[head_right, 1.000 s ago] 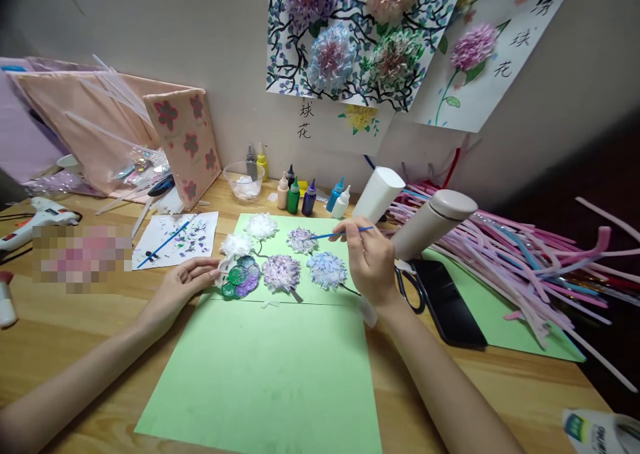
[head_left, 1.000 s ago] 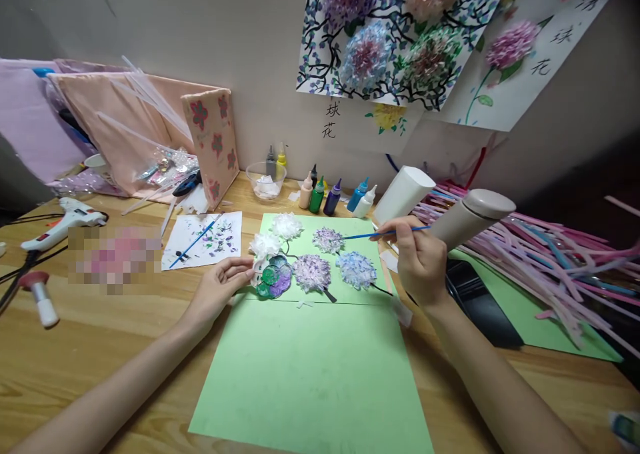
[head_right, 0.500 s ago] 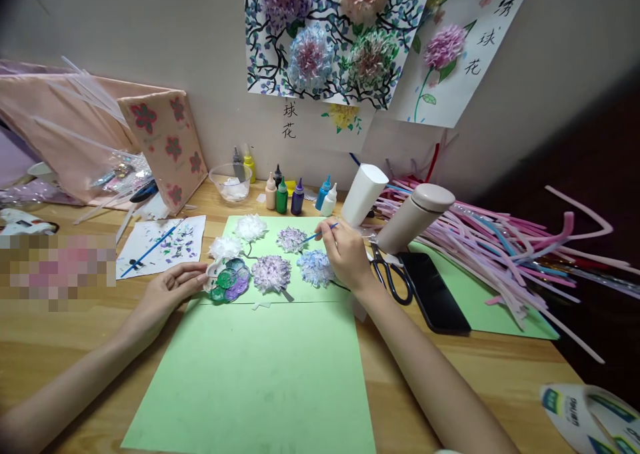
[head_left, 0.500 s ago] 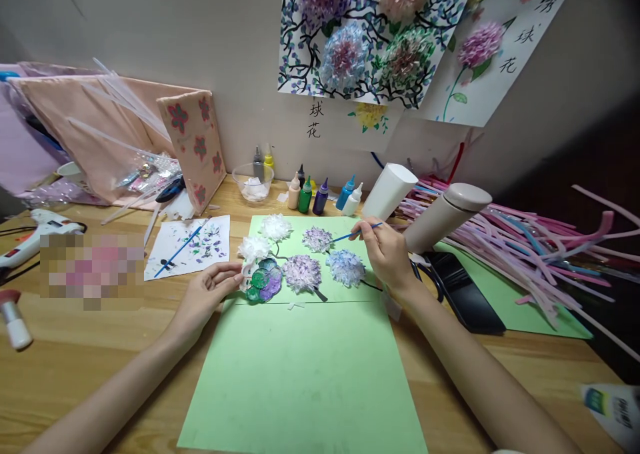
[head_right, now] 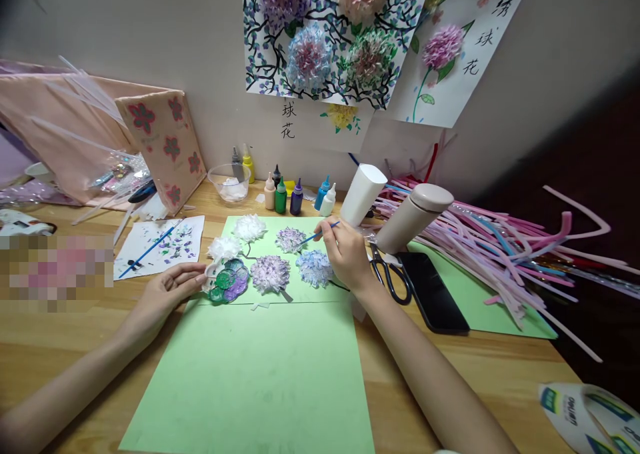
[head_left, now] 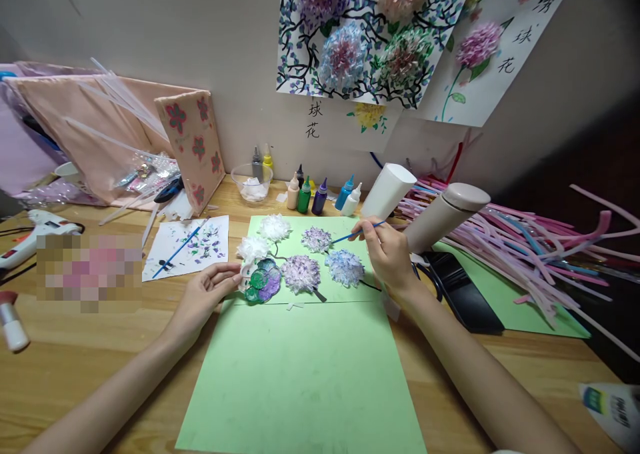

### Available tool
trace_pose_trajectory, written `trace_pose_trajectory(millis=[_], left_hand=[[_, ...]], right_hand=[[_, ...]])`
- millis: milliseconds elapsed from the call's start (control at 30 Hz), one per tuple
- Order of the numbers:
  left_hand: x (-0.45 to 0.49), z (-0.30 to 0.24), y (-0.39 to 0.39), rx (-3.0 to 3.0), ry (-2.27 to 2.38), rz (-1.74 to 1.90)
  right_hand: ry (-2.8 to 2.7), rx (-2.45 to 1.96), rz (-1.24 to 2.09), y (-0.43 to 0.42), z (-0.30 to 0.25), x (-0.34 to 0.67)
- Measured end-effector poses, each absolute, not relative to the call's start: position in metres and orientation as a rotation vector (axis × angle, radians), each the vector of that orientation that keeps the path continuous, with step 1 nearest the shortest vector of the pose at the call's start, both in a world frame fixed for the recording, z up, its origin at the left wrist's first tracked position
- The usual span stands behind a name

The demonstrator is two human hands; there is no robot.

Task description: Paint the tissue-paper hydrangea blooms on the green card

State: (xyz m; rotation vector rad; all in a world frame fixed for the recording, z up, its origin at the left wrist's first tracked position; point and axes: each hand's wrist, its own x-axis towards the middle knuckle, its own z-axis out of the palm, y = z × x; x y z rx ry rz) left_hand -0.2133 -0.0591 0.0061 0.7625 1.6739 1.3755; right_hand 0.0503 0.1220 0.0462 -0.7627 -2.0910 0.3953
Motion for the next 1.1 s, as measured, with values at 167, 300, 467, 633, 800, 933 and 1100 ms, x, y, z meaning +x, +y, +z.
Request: trace_pose_trajectory(millis=[167, 300, 467, 633, 800, 933, 1100], left_hand=[[-0.2116, 0.0081, -0.0593, 0.752, 1.680, 1.380], [-0.2105, 0.0104, -0.0589, 0.746, 1.680, 1.384], [-0.2110, 0.0099, -0.0591, 0.747, 1.673, 1.376], [-0.2115, 0.0088, -0.0590, 0.737, 1.671, 1.378], [-0.2119, 0.0086, -0.0584, 0.750, 1.672, 1.385], [-0.2122, 0.0077, -0.0586, 0.746, 1.674, 1.383], [-0.2124, 0.0074, -0.0593, 0.750, 1.678, 1.386]], right_hand=[[-2.174, -0.686, 0.314, 0.1210, 0.0441, 0.0489], [-2.158, -0.635, 0.240, 0.1204, 0.0442, 0.0507], [-2.201, -0.529, 0.181, 0.1194, 0.0443, 0.0509], [-2.253, -0.448, 0.064, 0.1210, 0.0403, 0.0492], [-2.181, -0.440, 0.071, 0.1190, 0.0450, 0.0522], [-2.223, -0.391, 0.081, 0.1197, 0.0438, 0.0513], [-2.270, -0.401, 0.054, 0.1212, 0.0384, 0.0502]])
